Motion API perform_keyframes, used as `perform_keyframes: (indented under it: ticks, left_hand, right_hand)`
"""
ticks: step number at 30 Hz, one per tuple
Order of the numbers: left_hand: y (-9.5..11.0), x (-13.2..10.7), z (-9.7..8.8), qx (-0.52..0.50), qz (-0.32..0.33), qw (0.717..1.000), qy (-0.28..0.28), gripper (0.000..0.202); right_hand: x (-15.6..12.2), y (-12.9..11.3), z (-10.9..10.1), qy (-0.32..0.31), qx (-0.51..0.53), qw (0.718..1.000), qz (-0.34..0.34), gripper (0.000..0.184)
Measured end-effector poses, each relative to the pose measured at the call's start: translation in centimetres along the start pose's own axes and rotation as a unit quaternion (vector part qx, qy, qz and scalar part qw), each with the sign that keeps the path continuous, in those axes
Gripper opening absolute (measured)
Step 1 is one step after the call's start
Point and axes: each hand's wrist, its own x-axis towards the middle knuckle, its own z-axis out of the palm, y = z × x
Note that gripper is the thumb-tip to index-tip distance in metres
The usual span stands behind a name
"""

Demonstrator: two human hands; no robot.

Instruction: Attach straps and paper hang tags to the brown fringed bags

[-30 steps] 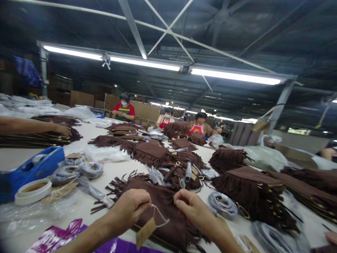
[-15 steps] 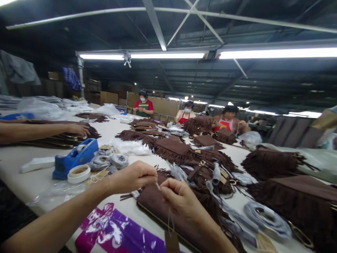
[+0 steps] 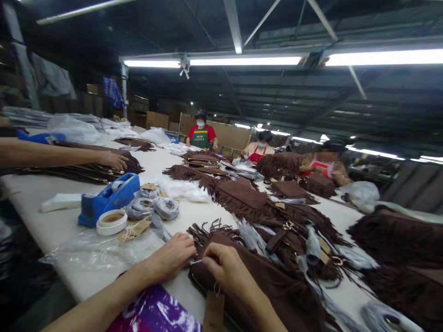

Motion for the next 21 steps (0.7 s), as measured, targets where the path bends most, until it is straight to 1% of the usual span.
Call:
perform_keyframes:
  ticks: [2, 4, 9, 12, 14, 16, 19, 21]
  left_hand:
    - [-0.5, 0.0, 0.5, 0.017, -0.004, 1.0, 0.015, 0.009]
    - [-0.9, -0.1, 0.7, 0.019, -0.02, 1.0, 0.016, 0.012]
    - [-1.1, -0.2, 0.0, 0.013, -0.042, 0.999, -0.008, 0.016]
    - [-0.9, 0.0, -0.1, -0.001, -0.057, 0.998, -0.002, 0.017]
    - [-0.9, 0.1, 0.1, -0.02, -0.069, 0.997, 0.011, 0.018]
    - [-1.0, 0.1, 0.4, -0.049, -0.071, 0.996, 0.028, 0.02]
    - [-1.1, 0.1, 0.4, -0.088, -0.046, 0.994, 0.052, 0.033]
    - [-1.0, 0.1, 0.0, -0.102, -0.032, 0.993, 0.053, 0.034]
  right_hand:
    - [0.8, 0.5, 0.6, -0.001, -0.004, 1.0, -0.006, 0.014]
    - [1.5, 1.2, 1.1, -0.002, 0.003, 1.0, -0.003, 0.012]
    - [2.8, 2.7, 2.8, 0.006, 0.022, 1.0, 0.012, 0.013]
    - [2.9, 2.9, 3.2, 0.013, 0.02, 1.0, 0.012, 0.012]
    - [2.7, 2.8, 3.1, 0.025, 0.0, 1.0, -0.003, 0.012]
    - [2.4, 2.7, 2.6, 0.048, -0.039, 0.997, -0.036, 0.012]
    - [2.1, 2.5, 1.7, 0.07, -0.117, 0.987, -0.089, 0.013]
    - [2.0, 2.4, 1.2, 0.071, -0.155, 0.979, -0.111, 0.014]
